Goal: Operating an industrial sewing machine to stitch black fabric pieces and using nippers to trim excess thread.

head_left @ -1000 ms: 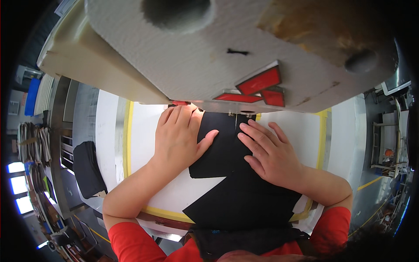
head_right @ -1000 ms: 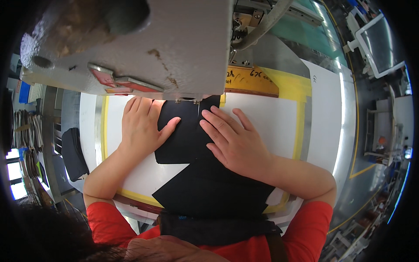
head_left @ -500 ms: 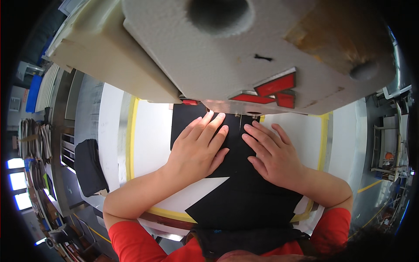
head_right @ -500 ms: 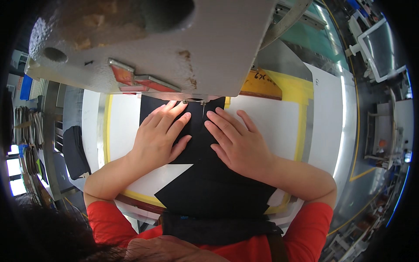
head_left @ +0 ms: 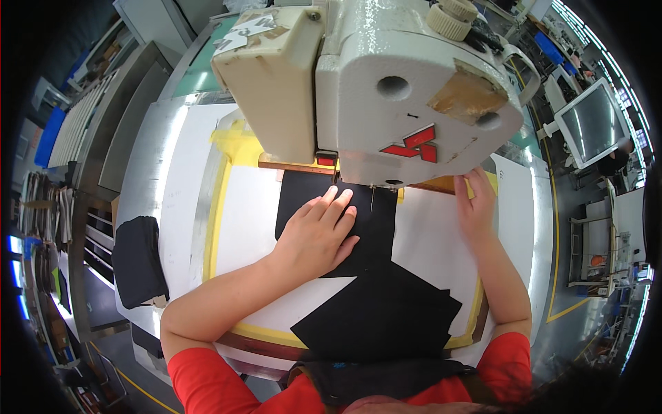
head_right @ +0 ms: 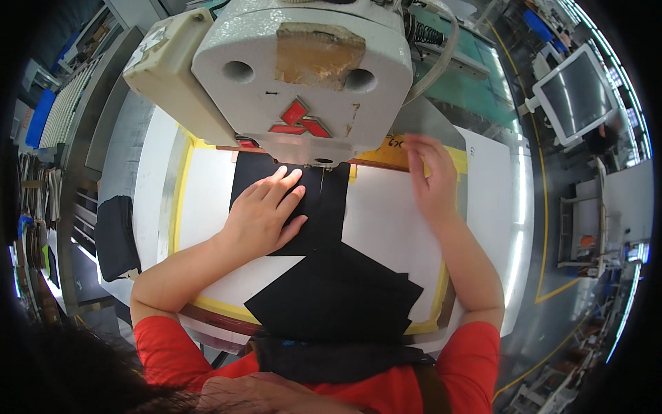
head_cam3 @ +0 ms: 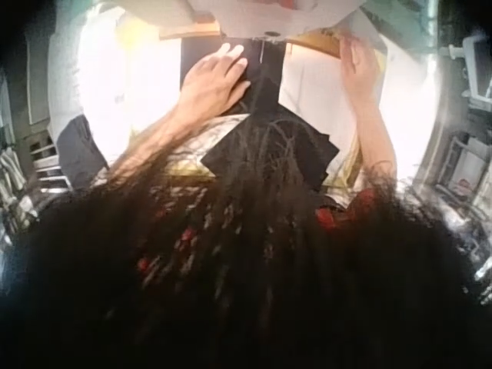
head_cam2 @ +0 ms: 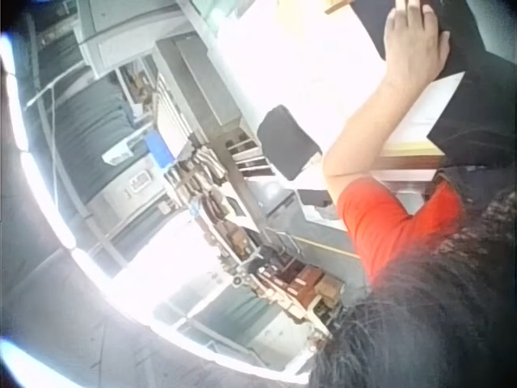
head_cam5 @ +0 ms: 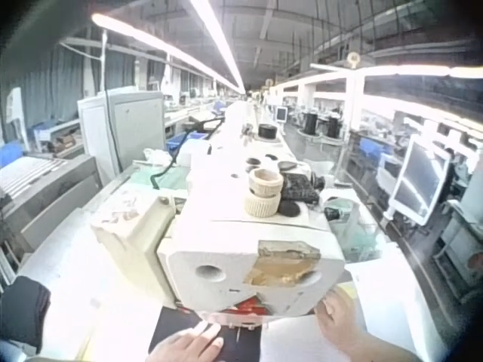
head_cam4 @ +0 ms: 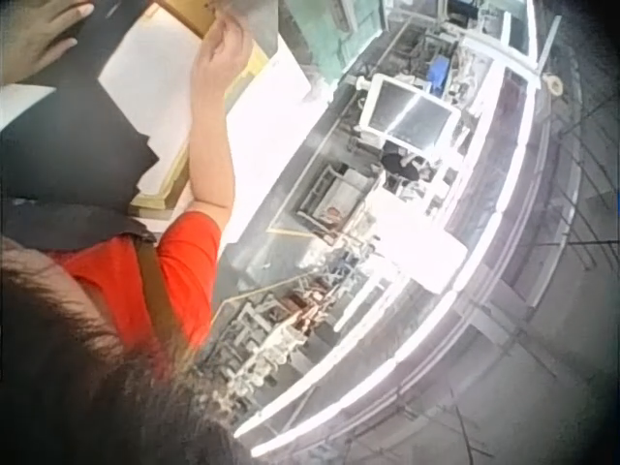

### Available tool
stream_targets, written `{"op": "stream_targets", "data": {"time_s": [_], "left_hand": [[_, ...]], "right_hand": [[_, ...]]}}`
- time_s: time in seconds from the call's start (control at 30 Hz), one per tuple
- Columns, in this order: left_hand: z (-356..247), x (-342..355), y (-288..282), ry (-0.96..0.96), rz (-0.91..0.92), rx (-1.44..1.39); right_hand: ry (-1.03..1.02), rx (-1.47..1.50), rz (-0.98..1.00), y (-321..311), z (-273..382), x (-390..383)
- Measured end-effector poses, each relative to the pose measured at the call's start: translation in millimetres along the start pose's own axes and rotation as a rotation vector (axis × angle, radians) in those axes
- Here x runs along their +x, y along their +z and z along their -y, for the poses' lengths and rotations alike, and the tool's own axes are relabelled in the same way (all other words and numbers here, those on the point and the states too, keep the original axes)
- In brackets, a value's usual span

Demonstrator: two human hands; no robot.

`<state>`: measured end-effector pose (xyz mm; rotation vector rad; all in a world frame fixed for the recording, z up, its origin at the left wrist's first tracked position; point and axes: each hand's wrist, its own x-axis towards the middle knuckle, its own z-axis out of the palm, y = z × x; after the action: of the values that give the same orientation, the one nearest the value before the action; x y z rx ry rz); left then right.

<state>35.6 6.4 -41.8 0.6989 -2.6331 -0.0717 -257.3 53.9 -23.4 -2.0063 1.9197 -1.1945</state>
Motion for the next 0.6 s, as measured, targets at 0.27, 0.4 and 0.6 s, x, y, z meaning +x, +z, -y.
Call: {"op": "stream_targets", "data": {"time_s": [0.27,0.4,0.6], "left_hand": [[0.2,1.8,-1.0,0.008,-0.015,0.003],[3.3,-0.2,1.9,0.014,-0.017,-0.002],[0.6,7.1,2.2,0.030,-0.029,-0.028]], "right_hand": [[0.099,-0.056,-0.149,-15.1,-31.3,7.0],[0.084,-0.056,-0.154,-10.8,-36.1,9.0],[0.154,0.024,-0.253,-21.0,-36.4,6.6]]}}
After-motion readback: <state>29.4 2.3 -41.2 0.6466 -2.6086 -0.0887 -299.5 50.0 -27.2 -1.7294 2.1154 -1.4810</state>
